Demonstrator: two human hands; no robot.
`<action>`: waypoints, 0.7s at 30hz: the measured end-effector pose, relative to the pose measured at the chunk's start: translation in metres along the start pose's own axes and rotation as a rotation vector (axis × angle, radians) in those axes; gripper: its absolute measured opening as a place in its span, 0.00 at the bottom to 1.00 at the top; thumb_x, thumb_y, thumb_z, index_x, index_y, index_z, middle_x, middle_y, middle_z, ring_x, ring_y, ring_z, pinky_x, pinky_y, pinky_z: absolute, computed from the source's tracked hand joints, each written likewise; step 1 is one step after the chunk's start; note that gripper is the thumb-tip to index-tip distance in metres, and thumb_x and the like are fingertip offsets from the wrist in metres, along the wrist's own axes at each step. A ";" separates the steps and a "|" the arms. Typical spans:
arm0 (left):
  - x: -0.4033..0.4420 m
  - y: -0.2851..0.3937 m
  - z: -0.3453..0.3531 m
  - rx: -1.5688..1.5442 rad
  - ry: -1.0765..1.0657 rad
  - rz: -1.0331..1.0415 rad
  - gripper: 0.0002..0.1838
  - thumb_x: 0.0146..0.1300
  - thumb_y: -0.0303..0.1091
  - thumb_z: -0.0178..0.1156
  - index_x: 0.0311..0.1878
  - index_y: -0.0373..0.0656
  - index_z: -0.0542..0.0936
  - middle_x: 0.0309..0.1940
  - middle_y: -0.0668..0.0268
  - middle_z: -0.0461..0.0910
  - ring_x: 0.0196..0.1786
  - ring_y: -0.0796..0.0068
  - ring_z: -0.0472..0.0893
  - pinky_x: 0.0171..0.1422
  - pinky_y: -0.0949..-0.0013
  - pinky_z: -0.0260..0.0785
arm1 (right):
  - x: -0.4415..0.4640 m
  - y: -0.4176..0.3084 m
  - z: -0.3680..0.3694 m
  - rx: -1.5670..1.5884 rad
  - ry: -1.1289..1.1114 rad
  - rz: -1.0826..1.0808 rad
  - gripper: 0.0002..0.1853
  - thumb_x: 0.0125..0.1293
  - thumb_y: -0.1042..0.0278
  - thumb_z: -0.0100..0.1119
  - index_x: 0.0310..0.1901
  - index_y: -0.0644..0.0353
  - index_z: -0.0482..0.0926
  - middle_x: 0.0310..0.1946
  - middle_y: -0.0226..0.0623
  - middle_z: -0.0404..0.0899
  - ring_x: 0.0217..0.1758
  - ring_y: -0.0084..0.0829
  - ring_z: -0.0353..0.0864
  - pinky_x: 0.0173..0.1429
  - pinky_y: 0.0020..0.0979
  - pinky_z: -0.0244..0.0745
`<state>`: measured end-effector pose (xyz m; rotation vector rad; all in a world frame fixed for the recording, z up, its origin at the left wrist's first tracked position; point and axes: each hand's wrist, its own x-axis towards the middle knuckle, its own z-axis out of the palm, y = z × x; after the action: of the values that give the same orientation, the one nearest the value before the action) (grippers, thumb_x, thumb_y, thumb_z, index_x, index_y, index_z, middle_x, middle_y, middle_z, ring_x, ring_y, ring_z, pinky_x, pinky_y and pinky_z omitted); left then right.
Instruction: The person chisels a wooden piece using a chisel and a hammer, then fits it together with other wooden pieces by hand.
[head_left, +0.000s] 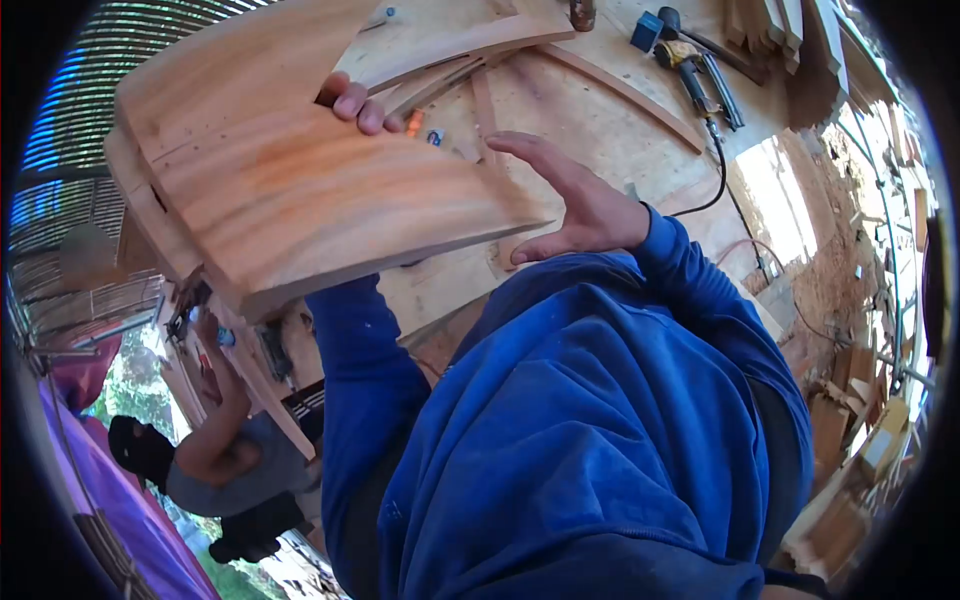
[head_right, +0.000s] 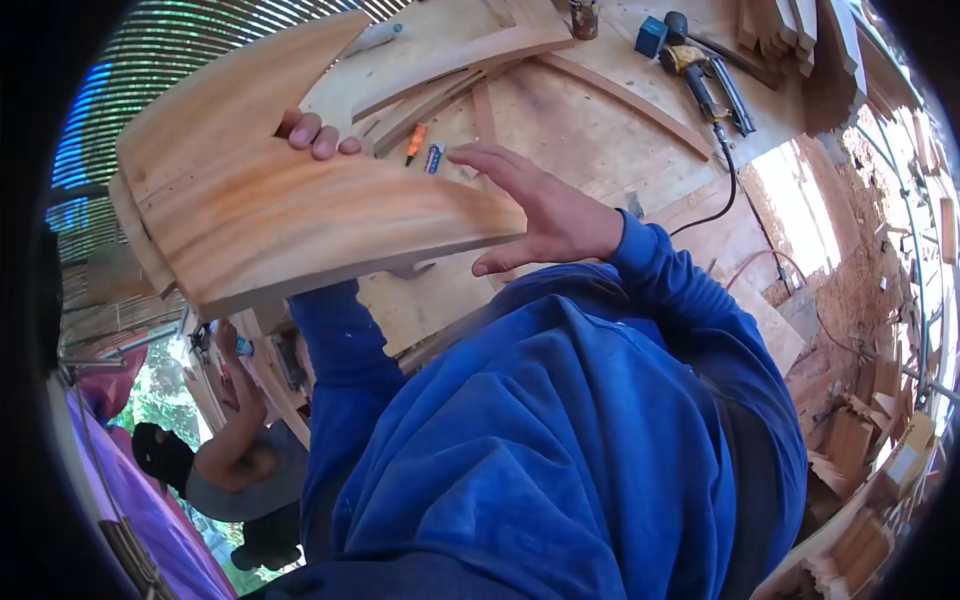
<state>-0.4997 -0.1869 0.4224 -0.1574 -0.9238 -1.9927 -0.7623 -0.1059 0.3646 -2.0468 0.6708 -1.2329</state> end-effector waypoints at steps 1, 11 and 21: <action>0.006 -0.023 0.023 0.081 0.117 0.124 0.25 0.76 0.47 0.44 0.64 0.37 0.69 0.45 0.64 0.76 0.54 0.65 0.74 0.69 0.55 0.61 | 0.000 0.011 0.000 0.033 -0.051 -0.019 0.39 0.55 0.57 0.75 0.66 0.61 0.67 0.56 0.45 0.77 0.59 0.43 0.78 0.64 0.38 0.72; 0.007 -0.218 0.023 0.252 0.732 0.836 0.25 0.70 0.48 0.49 0.62 0.41 0.73 0.63 0.63 0.72 0.68 0.68 0.66 0.75 0.57 0.49 | -0.044 0.126 -0.071 0.053 -0.062 0.237 0.27 0.52 0.59 0.79 0.48 0.67 0.79 0.30 0.37 0.82 0.33 0.24 0.81 0.39 0.25 0.74; -0.024 -0.259 -0.011 0.387 0.789 0.713 0.26 0.65 0.39 0.50 0.63 0.34 0.72 0.64 0.60 0.72 0.71 0.65 0.64 0.76 0.61 0.49 | -0.043 0.208 -0.085 0.100 -0.348 0.115 0.28 0.53 0.55 0.77 0.48 0.67 0.78 0.30 0.45 0.82 0.31 0.38 0.83 0.36 0.32 0.76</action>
<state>-0.6852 -0.0977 0.2625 0.4377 -0.5845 -1.0349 -0.8768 -0.2351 0.2141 -2.0396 0.5402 -0.8010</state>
